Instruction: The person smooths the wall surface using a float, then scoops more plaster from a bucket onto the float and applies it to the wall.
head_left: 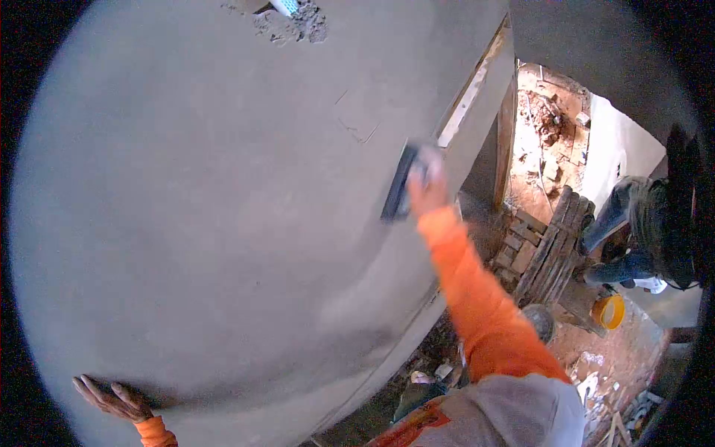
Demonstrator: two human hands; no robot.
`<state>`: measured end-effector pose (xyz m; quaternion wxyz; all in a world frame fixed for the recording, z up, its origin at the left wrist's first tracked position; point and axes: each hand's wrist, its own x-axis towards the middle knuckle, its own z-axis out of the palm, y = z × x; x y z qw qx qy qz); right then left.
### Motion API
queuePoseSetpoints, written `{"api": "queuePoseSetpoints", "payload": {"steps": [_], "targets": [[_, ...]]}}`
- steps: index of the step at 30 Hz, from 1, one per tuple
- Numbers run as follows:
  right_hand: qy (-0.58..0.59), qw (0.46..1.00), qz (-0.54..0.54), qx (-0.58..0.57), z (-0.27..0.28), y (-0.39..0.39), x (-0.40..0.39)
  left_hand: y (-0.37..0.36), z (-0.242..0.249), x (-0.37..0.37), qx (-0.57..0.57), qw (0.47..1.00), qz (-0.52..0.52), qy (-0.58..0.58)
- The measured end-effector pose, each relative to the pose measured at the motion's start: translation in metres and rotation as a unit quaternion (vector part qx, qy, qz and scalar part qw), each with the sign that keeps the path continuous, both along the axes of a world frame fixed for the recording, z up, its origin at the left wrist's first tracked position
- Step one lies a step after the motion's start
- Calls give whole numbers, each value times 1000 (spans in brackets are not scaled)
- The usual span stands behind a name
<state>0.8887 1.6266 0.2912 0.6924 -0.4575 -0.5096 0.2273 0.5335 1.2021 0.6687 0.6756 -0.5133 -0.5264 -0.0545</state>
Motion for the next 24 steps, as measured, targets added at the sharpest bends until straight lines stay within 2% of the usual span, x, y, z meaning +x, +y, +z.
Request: {"api": "queuePoseSetpoints", "payload": {"steps": [1, 2, 5, 6, 8, 9, 12, 13, 16, 17, 18, 19, 20, 21, 23, 24], "targets": [[-18, 999, -4, 39, -26, -38, -24, 1, 0, 3, -2, 1000, -10, 1], [6, 997, 61, -42, -47, -88, -45, 2, -1, 5, -5, 1000, -18, 4], [44, 974, 133, -177, -94, -193, -96, -2, 3, 1, -18, 999, 5, 29], [50, 975, 131, -173, -86, -177, -92, -3, 3, -1, -14, 999, 3, 36], [62, 993, 20, -94, -70, -112, -64, -6, 5, -5, -18, 999, 14, 38], [17, 998, -45, -41, -55, -66, -43, -6, 5, -4, -20, 999, 17, 38], [9, 997, -58, -44, -18, 52, 25, 0, 2, 1, -13, 999, 18, 29], [2, 998, -68, -12, -13, 86, 43, 0, 2, 1, -12, 999, 8, 29], [-3, 998, -62, 28, -19, 95, 47, 5, -1, 2, -10, 1000, -14, 16], [0, 998, -46, 37, -24, 80, 43, 6, -2, 2, -8, 1000, -24, 3], [13, 999, -38, -3, -36, 48, 23, 5, -1, -2, -8, 1000, -25, 1], [-32, 999, -13, -39, -47, -1, 6, 1, 2, -10, -22, 999, -18, 34], [-14, 999, -15, -31, -75, -38, -23, 0, 1, -10, -30, 998, -13, 49], [33, 994, 30, -104, -93, -86, -49, -1, 0, -9, -38, 997, -8, 65], [36, 973, 135, -183, -149, -178, -87, 1, 0, -2, -9, 1000, -8, 17], [37, 973, 137, -183, -166, -188, -87, -1, 1, -1, -10, 1000, -6, 17]]}}
